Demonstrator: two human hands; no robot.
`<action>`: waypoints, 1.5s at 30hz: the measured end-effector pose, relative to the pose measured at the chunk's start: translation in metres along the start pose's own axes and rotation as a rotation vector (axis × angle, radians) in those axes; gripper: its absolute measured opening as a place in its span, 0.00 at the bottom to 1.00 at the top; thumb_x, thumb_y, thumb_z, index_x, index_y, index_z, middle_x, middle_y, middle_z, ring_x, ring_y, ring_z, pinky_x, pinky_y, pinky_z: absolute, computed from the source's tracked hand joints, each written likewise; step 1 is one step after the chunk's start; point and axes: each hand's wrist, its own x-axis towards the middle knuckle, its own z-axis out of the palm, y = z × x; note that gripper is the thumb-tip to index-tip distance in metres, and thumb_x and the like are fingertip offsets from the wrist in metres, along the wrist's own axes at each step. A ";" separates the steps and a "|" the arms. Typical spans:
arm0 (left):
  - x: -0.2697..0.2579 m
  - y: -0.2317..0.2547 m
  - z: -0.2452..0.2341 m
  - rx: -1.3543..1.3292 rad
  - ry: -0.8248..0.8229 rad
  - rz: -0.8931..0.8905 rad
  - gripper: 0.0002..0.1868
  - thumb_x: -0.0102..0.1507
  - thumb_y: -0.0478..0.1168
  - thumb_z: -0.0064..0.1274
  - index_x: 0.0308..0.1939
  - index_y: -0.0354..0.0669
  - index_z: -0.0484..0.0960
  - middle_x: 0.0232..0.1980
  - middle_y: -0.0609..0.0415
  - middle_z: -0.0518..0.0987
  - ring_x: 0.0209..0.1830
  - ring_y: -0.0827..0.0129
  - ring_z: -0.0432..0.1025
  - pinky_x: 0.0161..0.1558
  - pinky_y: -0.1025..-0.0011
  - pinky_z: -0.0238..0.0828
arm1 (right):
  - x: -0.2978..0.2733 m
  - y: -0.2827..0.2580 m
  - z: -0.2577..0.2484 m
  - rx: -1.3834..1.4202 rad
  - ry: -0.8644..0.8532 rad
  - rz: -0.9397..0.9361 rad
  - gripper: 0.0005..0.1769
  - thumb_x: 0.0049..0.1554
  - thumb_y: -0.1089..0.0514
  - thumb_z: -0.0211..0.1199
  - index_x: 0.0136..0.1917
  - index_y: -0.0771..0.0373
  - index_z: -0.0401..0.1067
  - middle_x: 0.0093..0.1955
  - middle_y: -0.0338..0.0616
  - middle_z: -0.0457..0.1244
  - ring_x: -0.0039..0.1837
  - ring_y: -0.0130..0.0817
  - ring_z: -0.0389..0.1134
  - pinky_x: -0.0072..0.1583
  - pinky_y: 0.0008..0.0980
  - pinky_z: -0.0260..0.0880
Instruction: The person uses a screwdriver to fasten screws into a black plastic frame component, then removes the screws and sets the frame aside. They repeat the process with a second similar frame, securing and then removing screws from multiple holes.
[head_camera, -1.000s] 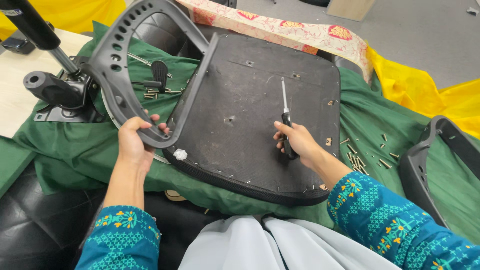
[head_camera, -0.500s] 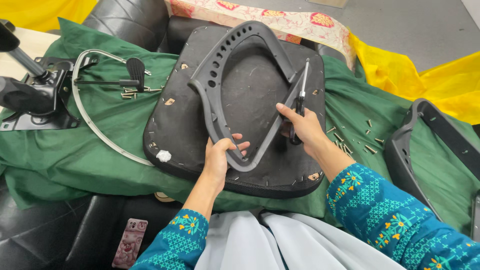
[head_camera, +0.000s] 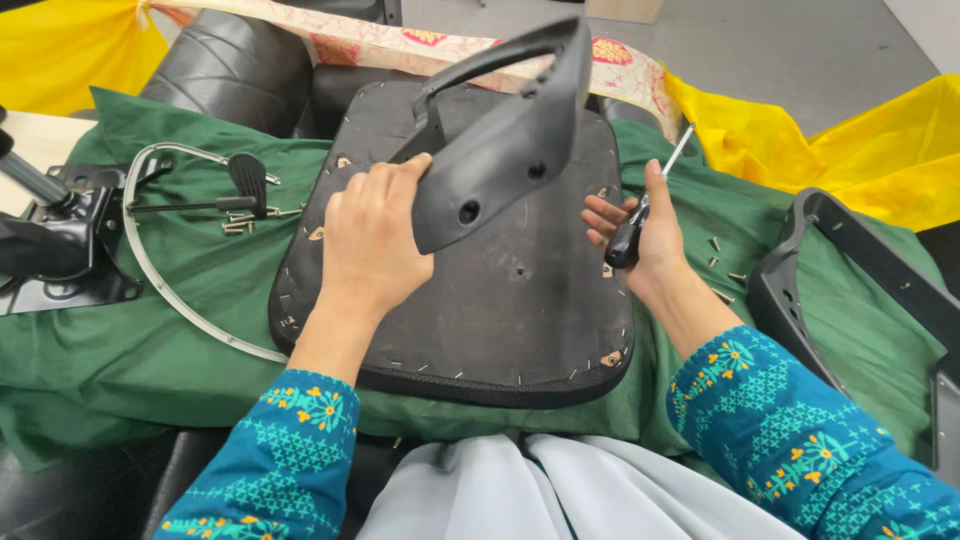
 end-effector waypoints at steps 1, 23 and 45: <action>-0.001 -0.001 -0.004 0.066 -0.056 0.047 0.42 0.43 0.33 0.64 0.64 0.47 0.75 0.50 0.52 0.76 0.52 0.56 0.70 0.50 0.58 0.65 | 0.000 0.000 0.001 -0.037 0.003 0.001 0.30 0.53 0.27 0.62 0.41 0.54 0.59 0.48 0.53 0.72 0.49 0.44 0.76 0.48 0.37 0.78; -0.071 0.022 0.033 -0.229 0.057 -0.043 0.37 0.58 0.51 0.65 0.66 0.39 0.69 0.63 0.45 0.71 0.66 0.50 0.65 0.70 0.46 0.48 | 0.000 0.044 -0.006 -0.973 0.203 -0.791 0.18 0.48 0.60 0.77 0.41 0.62 0.66 0.40 0.38 0.61 0.41 0.29 0.64 0.44 0.31 0.65; -0.200 -0.253 0.057 -0.159 0.272 -1.518 0.42 0.52 0.36 0.69 0.67 0.38 0.66 0.53 0.49 0.82 0.56 0.57 0.76 0.57 0.61 0.72 | -0.019 0.046 0.074 -1.265 -0.345 -0.356 0.15 0.50 0.51 0.72 0.34 0.60 0.70 0.31 0.36 0.65 0.36 0.27 0.65 0.44 0.32 0.64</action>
